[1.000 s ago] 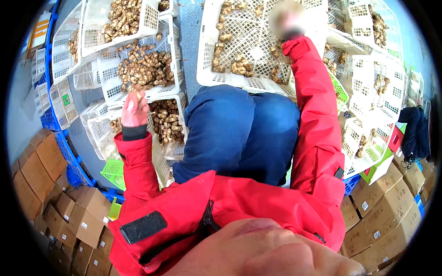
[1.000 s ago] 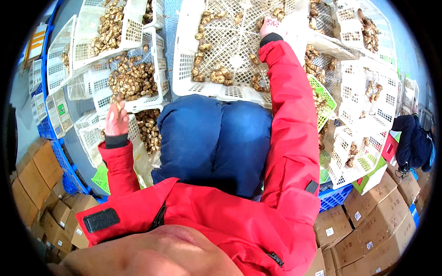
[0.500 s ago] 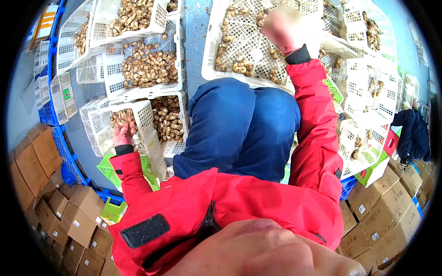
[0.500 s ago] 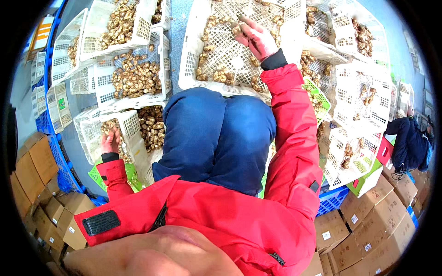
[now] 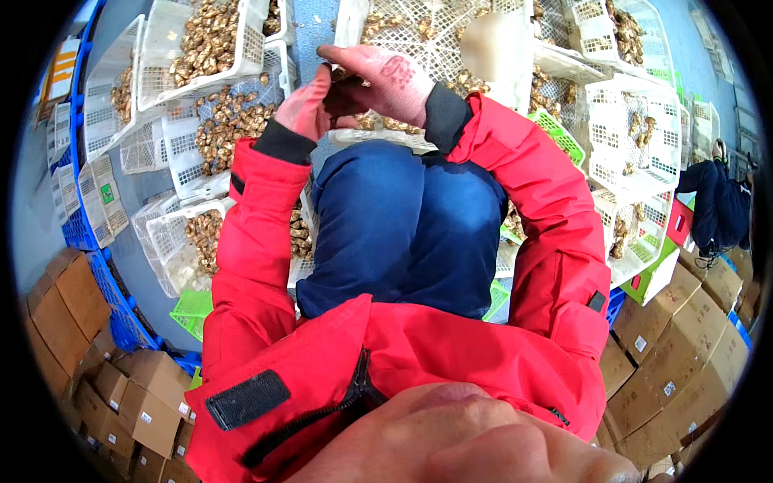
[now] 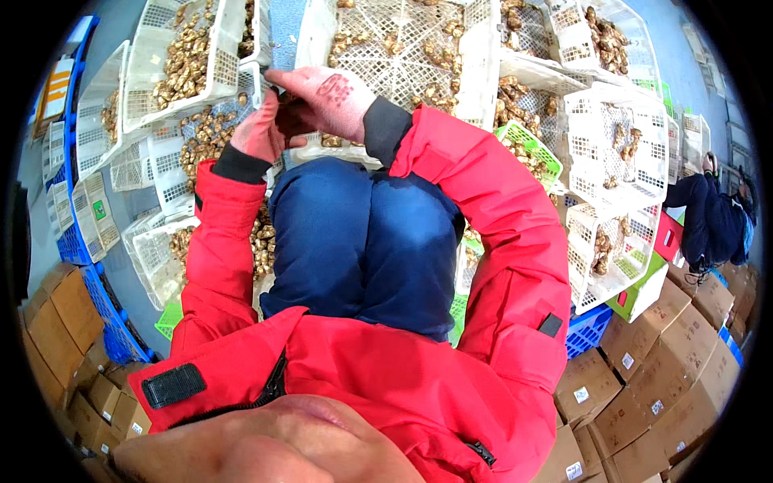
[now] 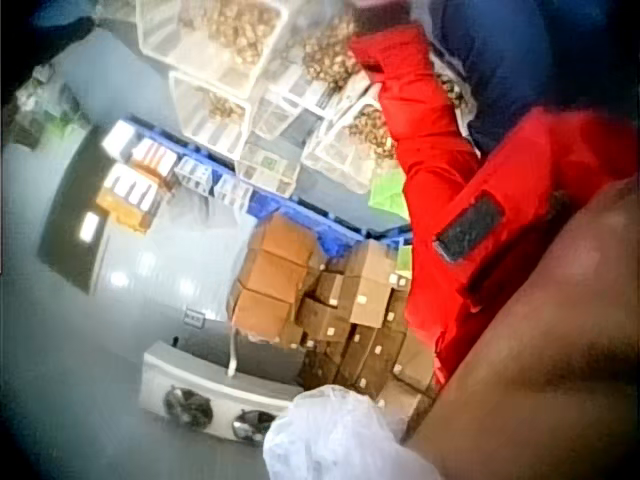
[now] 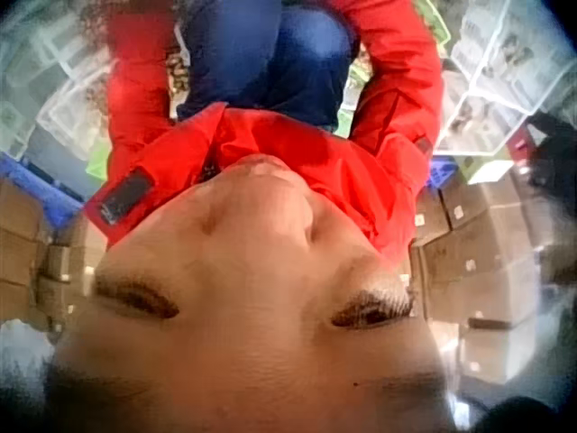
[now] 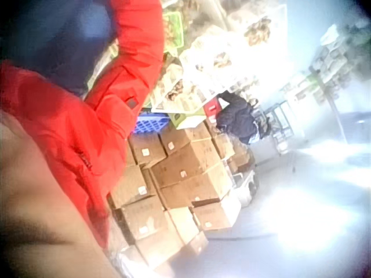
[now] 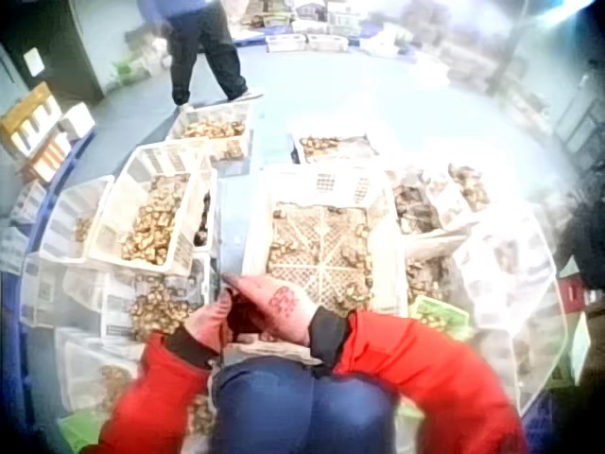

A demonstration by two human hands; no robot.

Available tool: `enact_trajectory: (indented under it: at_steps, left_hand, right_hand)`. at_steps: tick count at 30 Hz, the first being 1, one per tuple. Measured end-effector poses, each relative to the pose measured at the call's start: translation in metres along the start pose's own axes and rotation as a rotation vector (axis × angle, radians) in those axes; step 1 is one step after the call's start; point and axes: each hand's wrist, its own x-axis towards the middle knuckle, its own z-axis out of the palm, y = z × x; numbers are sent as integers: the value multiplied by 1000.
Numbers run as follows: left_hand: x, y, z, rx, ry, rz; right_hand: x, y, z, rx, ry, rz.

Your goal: The person writes in a notebook with a pen, then moves among agricultural baskets to manually sort ginger roots from one basket to another.

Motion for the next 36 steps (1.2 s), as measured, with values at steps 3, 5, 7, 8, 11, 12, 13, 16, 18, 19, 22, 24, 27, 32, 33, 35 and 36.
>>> enact_trajectory:
  at_steps: [3,5,7,8,11,12,13,16,18,19,22,24,27,32,33,35,36]
  left_hand:
    - [25,-15,-2,-149,68,24]
    - [21,-10,3,-160,160,41]
    - [19,-11,-9,-155,158,22]
    - [18,-9,-16,-150,158,18]
    - [27,-9,-19,-169,118,17]
    - [55,-7,4,-178,-19,-24]
    - [45,-11,-12,-184,23,-17]
    - [35,-15,-20,-216,28,-4]
    - [13,-17,-29,-267,116,22]
    - [1,-17,-30,-267,135,62]
    - [-48,-21,-46,-305,226,117]
    - [-121,-33,-74,-299,336,280]
    - [-216,-55,-116,-93,772,278]
    - [-285,-121,-215,1171,1248,285]
    - [-252,-94,-169,819,1199,428]
    - [-218,-50,-113,360,799,402]
    - [-190,-26,-73,178,582,318]
  right_hand:
    - [-3,13,-11,106,20,153]
    - [-4,38,-31,118,75,295]
    - [-16,112,-39,21,399,497]
    - [-29,153,-47,-215,408,609]
    - [-75,243,-59,-911,-84,1124]
    - [-145,300,-108,-1024,-198,1185]
    - [-117,289,-76,-938,-213,1227]
    - [-99,286,-54,-859,-200,1206]
    - [-81,265,-42,-745,-183,1153]
    - [-77,251,-43,-599,-85,1130]
    - [-95,235,-56,521,437,995]
    - [-67,163,-63,939,352,816]
    - [-72,116,-74,1172,305,669]
    - [-26,4,-63,991,35,642]
    - [-20,-12,-59,805,-18,607]
    - [-2,-43,-27,558,-124,521]
    - [4,-56,-12,457,-151,498]
